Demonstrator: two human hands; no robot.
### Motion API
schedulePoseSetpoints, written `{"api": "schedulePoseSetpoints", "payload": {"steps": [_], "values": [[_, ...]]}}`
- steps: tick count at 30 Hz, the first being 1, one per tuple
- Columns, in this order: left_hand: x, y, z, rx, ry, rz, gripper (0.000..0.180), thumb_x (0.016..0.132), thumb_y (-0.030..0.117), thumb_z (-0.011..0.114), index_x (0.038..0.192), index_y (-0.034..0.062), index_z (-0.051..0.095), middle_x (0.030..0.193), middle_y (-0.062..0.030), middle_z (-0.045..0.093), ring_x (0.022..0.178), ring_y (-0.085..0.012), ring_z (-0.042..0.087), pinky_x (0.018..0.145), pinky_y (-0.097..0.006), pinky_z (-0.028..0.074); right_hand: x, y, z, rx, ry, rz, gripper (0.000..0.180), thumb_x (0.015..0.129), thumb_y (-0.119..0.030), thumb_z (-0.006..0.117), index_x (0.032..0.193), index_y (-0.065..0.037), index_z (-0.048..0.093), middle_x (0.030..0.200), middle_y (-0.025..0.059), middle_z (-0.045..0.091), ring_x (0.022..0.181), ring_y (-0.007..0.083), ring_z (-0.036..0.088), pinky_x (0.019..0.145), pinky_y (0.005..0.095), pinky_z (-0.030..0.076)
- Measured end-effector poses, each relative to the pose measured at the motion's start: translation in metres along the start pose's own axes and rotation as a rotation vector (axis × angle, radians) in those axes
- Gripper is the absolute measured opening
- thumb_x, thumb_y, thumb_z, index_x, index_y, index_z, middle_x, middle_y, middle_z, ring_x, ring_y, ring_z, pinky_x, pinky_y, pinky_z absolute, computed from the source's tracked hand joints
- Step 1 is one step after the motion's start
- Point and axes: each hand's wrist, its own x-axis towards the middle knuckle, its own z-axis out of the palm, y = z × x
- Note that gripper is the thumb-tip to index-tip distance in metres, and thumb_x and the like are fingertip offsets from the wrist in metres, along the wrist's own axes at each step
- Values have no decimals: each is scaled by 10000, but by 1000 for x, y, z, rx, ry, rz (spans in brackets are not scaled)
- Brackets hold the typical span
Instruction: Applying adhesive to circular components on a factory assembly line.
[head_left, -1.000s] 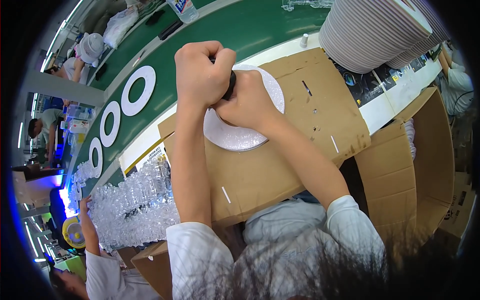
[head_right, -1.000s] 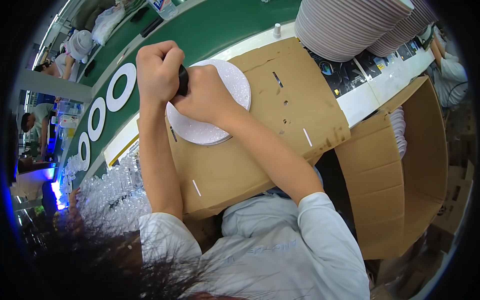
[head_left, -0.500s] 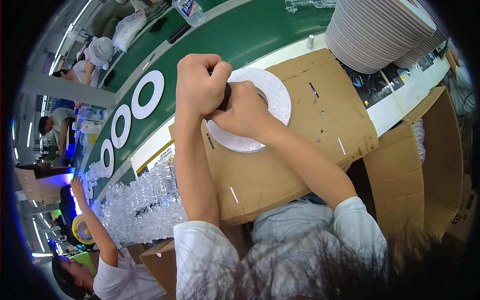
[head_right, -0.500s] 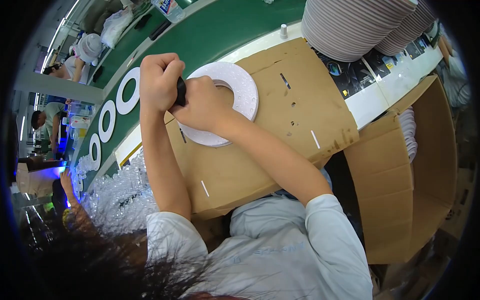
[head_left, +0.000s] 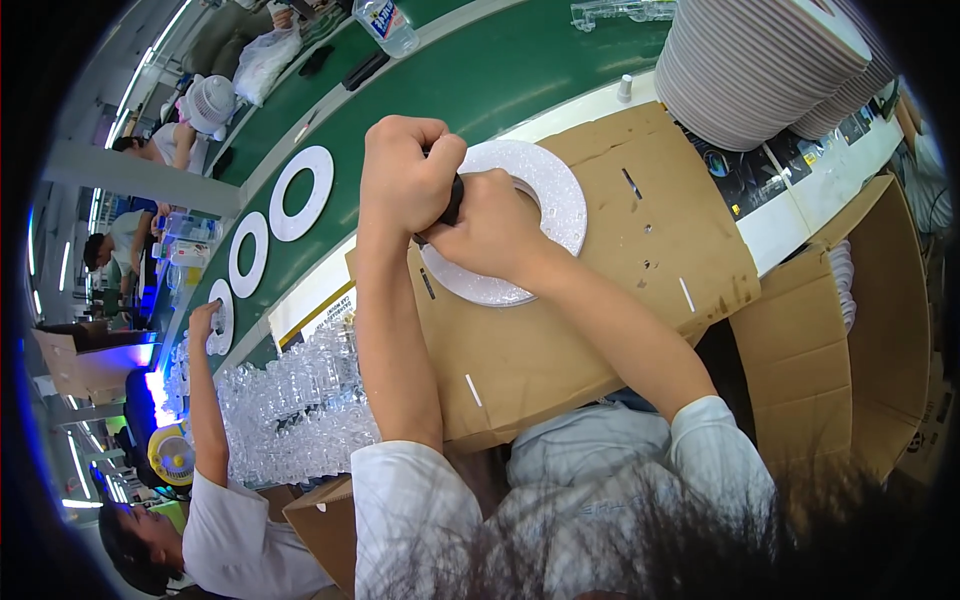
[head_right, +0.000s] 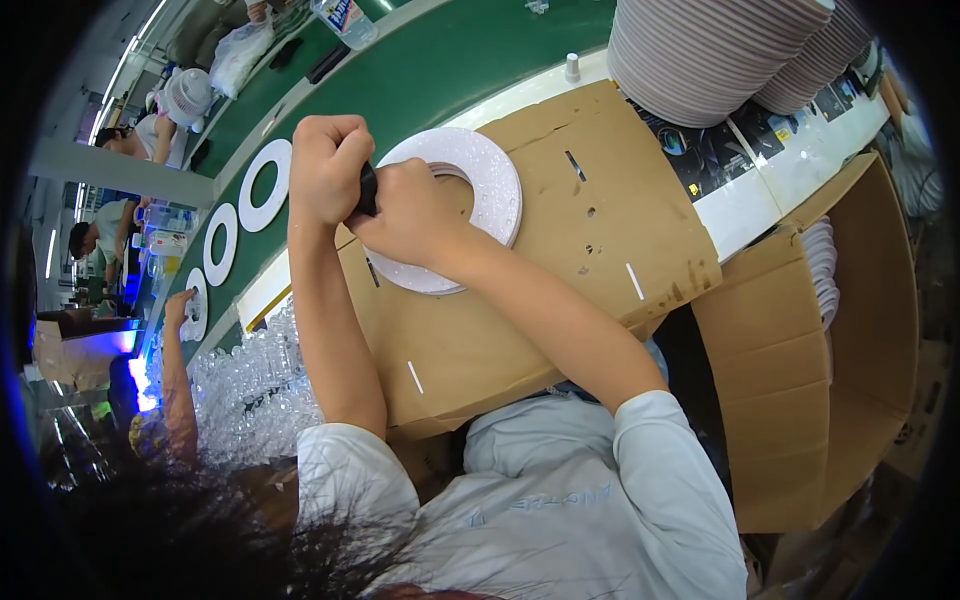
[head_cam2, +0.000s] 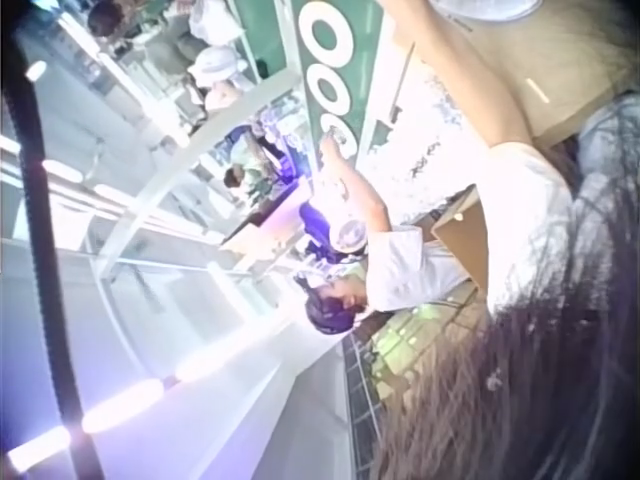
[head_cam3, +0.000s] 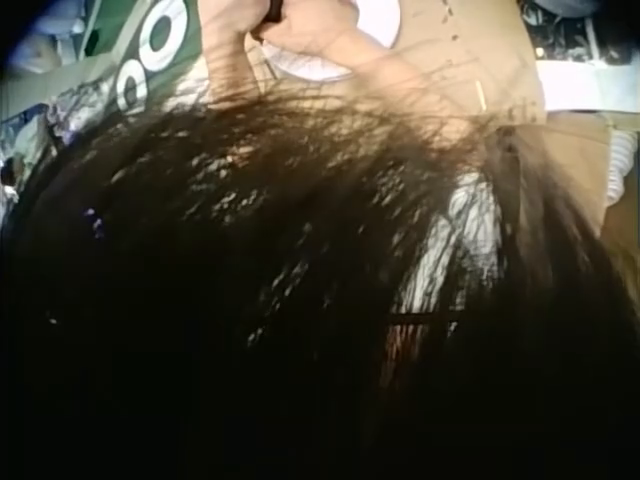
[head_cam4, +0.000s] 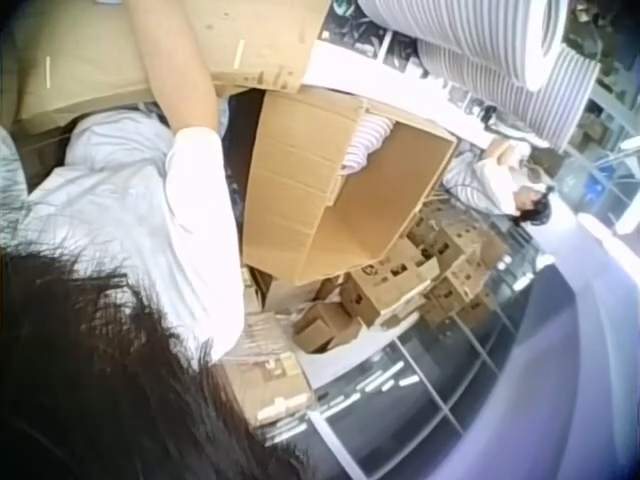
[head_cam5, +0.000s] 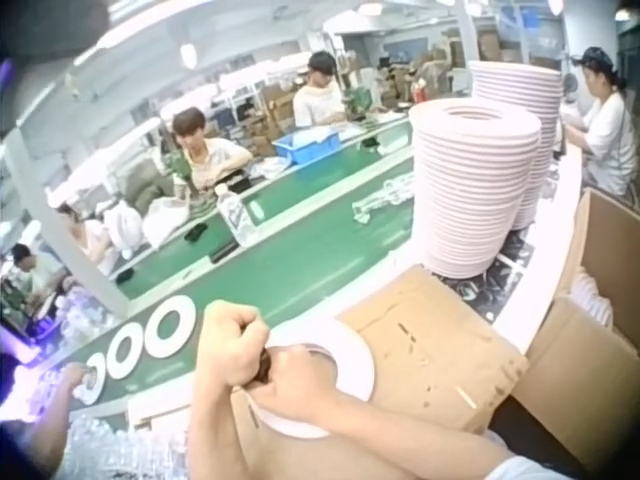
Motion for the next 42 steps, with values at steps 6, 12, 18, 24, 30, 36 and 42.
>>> {"api": "schedulePoseSetpoints", "payload": {"steps": [6, 12, 18, 24, 30, 36, 42], "values": [[-8, 19, -3, -17, 13, 149, 274, 719, 164, 562, 566, -26, 437, 498, -25, 333, 497, -102, 319, 457, -302, 260, -3, -5, -7, -7, -7, -35, 162, 723, -155, 692, 643, -21, 650, 610, 157, 648, 581, 315, 654, 563, 390, 514], [-9, 24, -4, 56, -43, 278, 282, 706, 174, 595, 563, -33, 468, 481, -84, 341, 446, -154, 311, 434, -319, 266, -9, -4, -17, 11, -120, -49, 177, 723, -211, 710, 684, -45, 663, 599, 111, 651, 584, 272, 657, 558, 357, 508], [-8, 19, -1, 60, -45, 326, 249, 677, 149, 561, 538, -35, 469, 464, -117, 344, 415, -190, 308, 417, -333, 275, -10, -3, -20, -17, -142, -27, 159, 726, -198, 711, 691, -49, 667, 579, 93, 644, 566, 248, 651, 552, 344, 504], [-8, 12, 1, 79, -52, 321, 222, 645, 146, 536, 535, -38, 477, 463, -124, 342, 412, -195, 310, 414, -330, 290, -10, -1, -20, -5, -145, -58, 160, 722, -187, 714, 666, -48, 658, 559, 86, 635, 542, 236, 640, 546, 336, 500], [-8, 11, 0, 84, -55, 315, 219, 635, 146, 526, 535, -41, 475, 464, -123, 333, 413, -191, 302, 412, -330, 289, -10, 2, -18, -6, -144, -70, 188, 721, -182, 721, 624, -46, 635, 537, 83, 625, 519, 229, 631, 545, 335, 501], [-7, 12, 1, 72, -79, 291, 218, 621, 148, 517, 525, -38, 454, 465, -116, 299, 420, -185, 279, 409, -333, 271, -10, 3, -21, -10, -187, -54, 133, 733, -134, 740, 722, -19, 675, 589, 83, 663, 592, 194, 679, 570, 304, 520], [-7, 10, 2, 64, -87, 282, 226, 617, 157, 516, 519, -32, 440, 468, -106, 280, 423, -181, 263, 410, -334, 260, -10, 3, -21, -16, -167, -89, 135, 737, -124, 730, 692, -16, 662, 579, 81, 658, 572, 189, 672, 559, 299, 516]]}}
